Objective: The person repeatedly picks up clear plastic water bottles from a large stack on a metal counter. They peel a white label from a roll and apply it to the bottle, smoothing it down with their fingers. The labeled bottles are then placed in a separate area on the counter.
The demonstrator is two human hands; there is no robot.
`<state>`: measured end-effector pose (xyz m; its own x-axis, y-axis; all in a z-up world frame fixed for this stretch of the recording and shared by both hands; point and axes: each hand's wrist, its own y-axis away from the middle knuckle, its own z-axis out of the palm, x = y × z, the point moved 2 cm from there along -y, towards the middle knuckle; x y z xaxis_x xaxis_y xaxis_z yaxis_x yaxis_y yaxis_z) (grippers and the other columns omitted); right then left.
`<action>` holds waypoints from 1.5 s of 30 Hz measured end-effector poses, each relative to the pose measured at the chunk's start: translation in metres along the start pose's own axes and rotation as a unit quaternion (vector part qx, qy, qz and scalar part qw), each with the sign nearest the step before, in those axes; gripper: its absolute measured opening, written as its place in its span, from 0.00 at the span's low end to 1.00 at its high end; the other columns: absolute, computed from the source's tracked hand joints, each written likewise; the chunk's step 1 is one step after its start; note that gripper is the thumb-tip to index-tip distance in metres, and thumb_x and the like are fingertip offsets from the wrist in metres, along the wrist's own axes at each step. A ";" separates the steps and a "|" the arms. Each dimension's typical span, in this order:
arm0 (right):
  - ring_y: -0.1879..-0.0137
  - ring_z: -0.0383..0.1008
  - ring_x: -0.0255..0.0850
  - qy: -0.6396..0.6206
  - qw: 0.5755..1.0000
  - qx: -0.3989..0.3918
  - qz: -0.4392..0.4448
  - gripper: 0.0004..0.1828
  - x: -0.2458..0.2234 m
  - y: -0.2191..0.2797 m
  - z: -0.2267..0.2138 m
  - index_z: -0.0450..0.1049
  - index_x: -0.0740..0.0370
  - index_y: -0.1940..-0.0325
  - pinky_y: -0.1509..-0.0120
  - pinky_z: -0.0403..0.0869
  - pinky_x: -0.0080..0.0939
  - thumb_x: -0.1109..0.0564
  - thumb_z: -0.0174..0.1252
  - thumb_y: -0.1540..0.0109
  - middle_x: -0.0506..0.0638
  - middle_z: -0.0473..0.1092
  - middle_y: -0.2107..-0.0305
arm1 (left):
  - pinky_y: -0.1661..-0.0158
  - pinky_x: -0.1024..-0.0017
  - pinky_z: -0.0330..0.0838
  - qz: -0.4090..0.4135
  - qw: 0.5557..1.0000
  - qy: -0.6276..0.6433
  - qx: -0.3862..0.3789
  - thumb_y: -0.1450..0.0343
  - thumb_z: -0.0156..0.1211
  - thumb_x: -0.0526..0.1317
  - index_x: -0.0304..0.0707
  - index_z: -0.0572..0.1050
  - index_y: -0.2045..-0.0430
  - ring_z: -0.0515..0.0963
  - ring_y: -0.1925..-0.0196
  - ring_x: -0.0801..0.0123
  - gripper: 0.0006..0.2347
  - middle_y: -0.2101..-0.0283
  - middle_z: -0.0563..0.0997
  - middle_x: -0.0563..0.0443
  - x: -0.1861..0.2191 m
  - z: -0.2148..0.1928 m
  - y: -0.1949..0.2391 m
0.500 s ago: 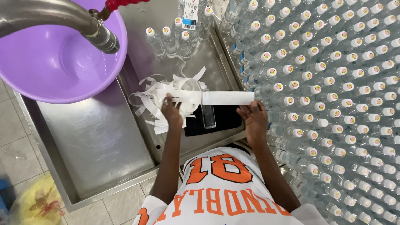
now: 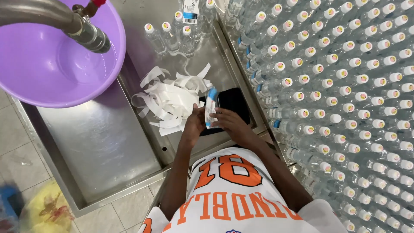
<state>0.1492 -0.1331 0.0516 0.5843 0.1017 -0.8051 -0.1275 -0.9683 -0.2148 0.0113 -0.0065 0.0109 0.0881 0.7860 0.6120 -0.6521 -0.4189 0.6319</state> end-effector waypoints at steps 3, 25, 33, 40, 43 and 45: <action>0.29 0.70 0.67 -0.039 0.997 -0.044 0.052 0.13 -0.064 -0.014 -0.045 0.77 0.70 0.43 0.28 0.70 0.73 0.72 0.49 0.26 0.67 0.76 0.39 | 0.49 0.64 0.78 0.042 0.996 0.077 0.006 0.19 0.64 0.47 0.44 0.73 0.66 0.81 0.61 0.70 0.11 0.68 0.75 0.57 0.018 0.014 0.023; 0.47 0.82 0.45 -0.413 0.760 0.186 0.466 0.35 0.167 0.105 0.090 0.66 0.60 0.22 0.37 0.81 0.52 0.50 0.71 0.29 0.57 0.74 0.40 | 0.43 0.53 0.86 0.052 0.971 0.162 0.170 0.26 0.77 0.42 0.30 0.74 0.50 0.84 0.54 0.59 0.19 0.57 0.76 0.47 -0.141 -0.033 -0.059; 0.51 0.84 0.40 -0.336 0.755 0.199 0.527 0.28 0.170 0.086 0.090 0.81 0.53 0.36 0.28 0.70 0.52 0.39 0.77 0.34 0.49 0.79 0.47 | 0.46 0.63 0.84 0.070 0.961 0.093 0.252 0.29 0.82 0.43 0.33 0.78 0.56 0.80 0.56 0.69 0.18 0.60 0.73 0.52 -0.160 -0.053 -0.077; 0.43 0.82 0.51 -0.371 0.742 0.232 0.508 0.27 0.150 0.073 0.083 0.81 0.68 0.43 0.32 0.81 0.57 0.47 0.80 0.35 0.58 0.78 0.53 | 0.51 0.66 0.86 0.069 0.954 0.108 0.272 0.32 0.85 0.42 0.35 0.80 0.60 0.80 0.61 0.70 0.17 0.64 0.75 0.53 -0.176 -0.062 -0.089; 0.44 0.81 0.51 -0.388 0.735 0.242 0.501 0.26 0.140 0.069 0.080 0.80 0.71 0.45 0.32 0.82 0.59 0.49 0.79 0.36 0.58 0.77 0.55 | 0.51 0.68 0.85 0.075 0.947 0.149 0.273 0.34 0.86 0.39 0.34 0.80 0.61 0.81 0.63 0.70 0.17 0.66 0.75 0.53 -0.172 -0.059 -0.087; 0.44 0.82 0.53 -0.389 0.734 0.247 0.498 0.25 0.141 0.070 0.080 0.78 0.74 0.45 0.34 0.83 0.61 0.52 0.78 0.35 0.60 0.77 0.55 | 0.50 0.64 0.86 0.061 0.947 0.144 0.280 0.33 0.85 0.37 0.31 0.80 0.61 0.80 0.61 0.67 0.16 0.64 0.75 0.50 -0.169 -0.057 -0.086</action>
<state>0.1586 -0.1680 -0.1213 -0.6068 -0.3154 -0.7296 -0.5693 -0.4682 0.6758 0.0092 -0.0778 -0.1738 -0.2241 0.7738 0.5925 -0.1350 -0.6268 0.7674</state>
